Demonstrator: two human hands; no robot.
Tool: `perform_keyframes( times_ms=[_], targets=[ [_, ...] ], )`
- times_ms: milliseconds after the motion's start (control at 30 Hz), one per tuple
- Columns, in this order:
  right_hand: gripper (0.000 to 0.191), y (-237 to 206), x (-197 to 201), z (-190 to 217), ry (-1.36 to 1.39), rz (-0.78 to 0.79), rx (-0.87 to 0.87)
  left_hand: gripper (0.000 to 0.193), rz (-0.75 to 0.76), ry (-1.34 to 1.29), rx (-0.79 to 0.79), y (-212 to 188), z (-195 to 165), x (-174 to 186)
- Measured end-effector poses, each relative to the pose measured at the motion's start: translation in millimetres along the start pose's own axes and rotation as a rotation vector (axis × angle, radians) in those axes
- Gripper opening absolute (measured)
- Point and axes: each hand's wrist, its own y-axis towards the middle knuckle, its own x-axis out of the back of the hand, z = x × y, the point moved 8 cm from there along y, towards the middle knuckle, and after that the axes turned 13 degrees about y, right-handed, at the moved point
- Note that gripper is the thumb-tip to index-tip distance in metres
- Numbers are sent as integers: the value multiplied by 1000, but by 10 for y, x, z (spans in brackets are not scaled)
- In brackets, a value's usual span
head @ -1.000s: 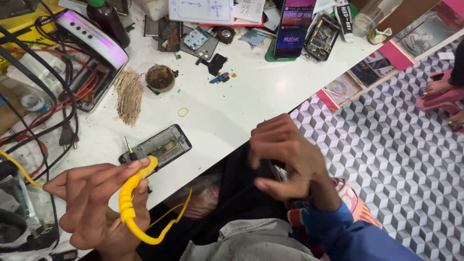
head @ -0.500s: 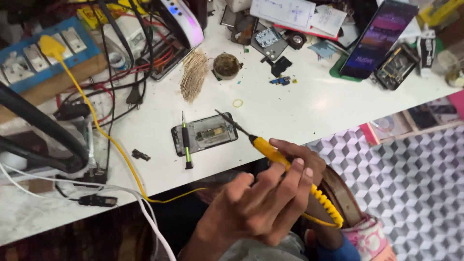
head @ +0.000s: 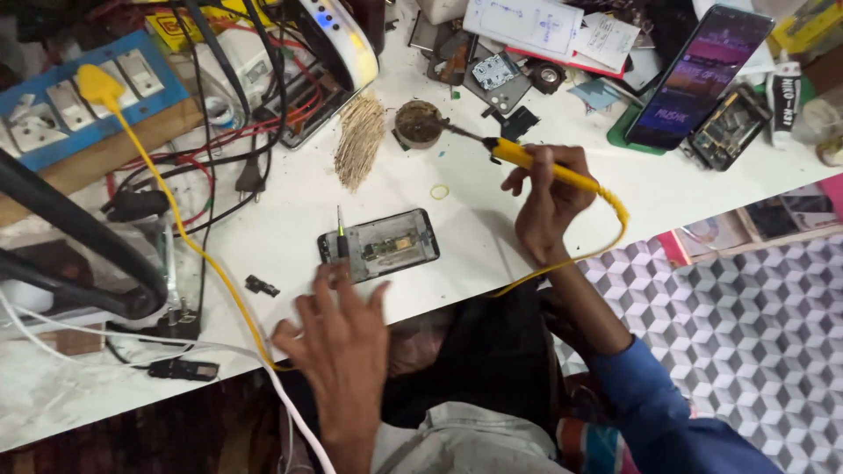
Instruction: The person is repairing a mobile phone using a soldering iron and a screwdriver. They are working on the internal components of the phone, which is placed on a cluttered workbench.
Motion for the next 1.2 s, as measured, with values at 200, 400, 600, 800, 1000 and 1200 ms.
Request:
perform_keyframes(
  times_ms=[200,400,600,800,1000,1200],
  targets=[
    [25,-16,-16,53,-69,36,118,50,147,-113,159,-38,246,-223],
    [25,33,-141,-6,-201,100,-49,27,219,-270,219,-22,313,-140],
    [21,-15,-289,24,-335,270,-53,28,304,-398,265,-88,456,-83],
    [23,0,-136,-68,-204,115,-69,19,-10,-608,319,-114,506,56],
    [53,-77,-78,88,-65,140,-9,11,-269,-859,221,-32,631,88],
    [62,-237,113,83,133,73,-52,6,-342,-1014,153,155,559,-130]
  ],
)
